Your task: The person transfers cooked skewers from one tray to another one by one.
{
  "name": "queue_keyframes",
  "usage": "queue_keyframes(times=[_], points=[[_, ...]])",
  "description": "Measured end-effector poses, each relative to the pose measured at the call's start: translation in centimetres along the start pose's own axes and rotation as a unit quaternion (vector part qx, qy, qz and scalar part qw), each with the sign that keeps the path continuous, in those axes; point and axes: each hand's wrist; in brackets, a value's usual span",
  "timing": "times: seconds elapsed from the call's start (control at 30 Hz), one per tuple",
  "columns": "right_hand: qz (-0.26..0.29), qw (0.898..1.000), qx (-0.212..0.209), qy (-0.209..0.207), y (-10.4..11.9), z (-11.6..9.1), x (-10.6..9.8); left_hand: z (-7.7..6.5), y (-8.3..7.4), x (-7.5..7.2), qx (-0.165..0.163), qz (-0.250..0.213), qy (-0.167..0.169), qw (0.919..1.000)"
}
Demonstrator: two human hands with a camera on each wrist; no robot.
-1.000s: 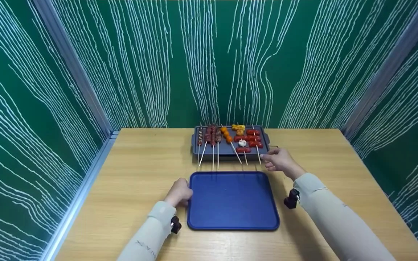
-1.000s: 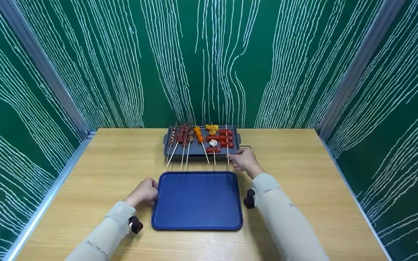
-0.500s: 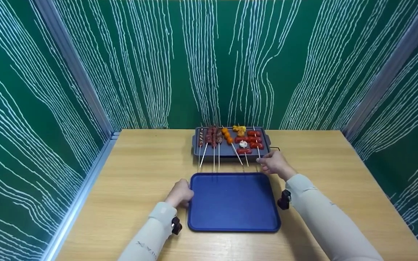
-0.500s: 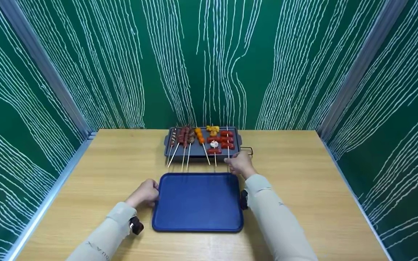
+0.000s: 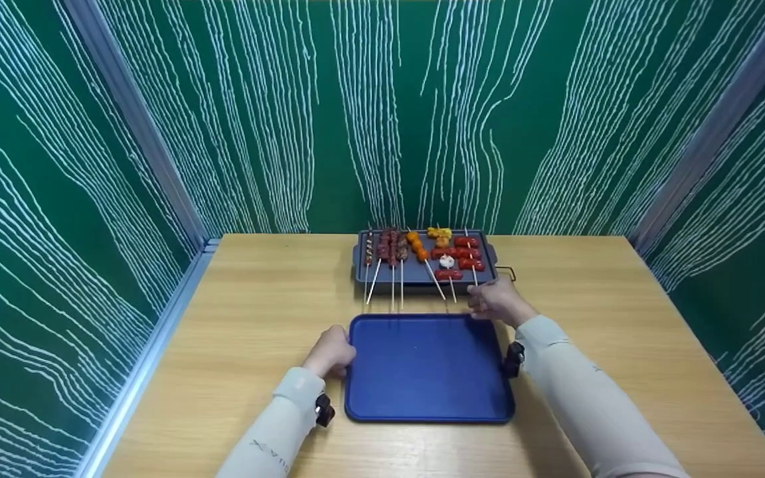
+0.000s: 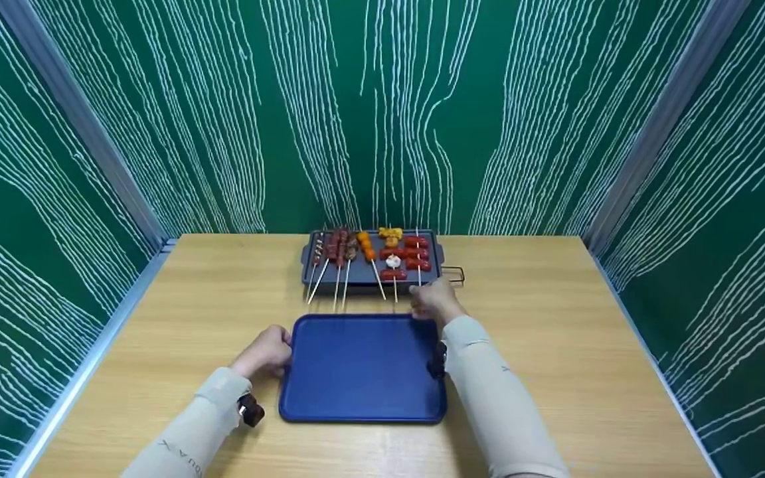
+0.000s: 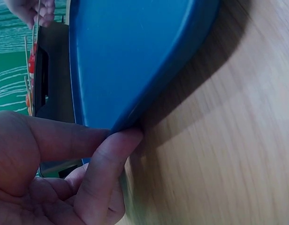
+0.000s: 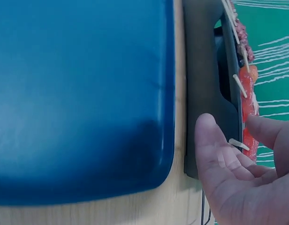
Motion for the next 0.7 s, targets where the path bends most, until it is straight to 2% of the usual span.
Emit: queue_keyframes(times=[0.03, 0.13, 0.2, 0.27, 0.37, 0.43, 0.6, 0.7], points=[[0.013, 1.000, 0.007, -0.001, 0.0, 0.2, 0.0, -0.2, -0.3, -0.1, -0.006, -0.005, -0.001, 1.0000], [0.043, 0.999, 0.031, -0.003, 0.1, 0.7, 0.1, 1.3, 1.2, 0.4, 0.001, -0.010, 0.001, 0.9999], [0.052, 0.998, 0.044, -0.005, 0.3, 1.0, 0.2, 0.8, 0.8, 0.3, -0.002, -0.012, -0.004, 0.9999], [0.056, 0.997, 0.057, -0.008, 0.5, 1.2, 0.2, 1.8, 2.0, 0.7, 0.003, -0.012, -0.001, 0.9999], [0.058, 0.996, 0.069, -0.007, 0.8, 1.4, 0.1, 2.5, 2.5, 0.9, -0.002, -0.007, -0.002, 1.0000], [0.062, 0.995, 0.076, -0.003, 0.9, 1.3, 0.0, 3.9, 3.7, 1.4, -0.007, 0.000, 0.005, 1.0000], [0.071, 0.994, 0.080, 0.006, 1.1, 1.3, -0.2, 4.0, 3.7, 1.5, -0.013, 0.009, 0.003, 0.9999], [0.069, 0.995, 0.078, 0.009, 1.1, 1.2, -0.2, 3.7, 3.4, 1.4, -0.003, 0.001, -0.003, 1.0000]])
Point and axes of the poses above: each hand's wrist, its own z-axis towards the middle knuckle, its own x-axis out of the palm, y = z × x, and after that the axes turned 4 degrees about y, right-handed
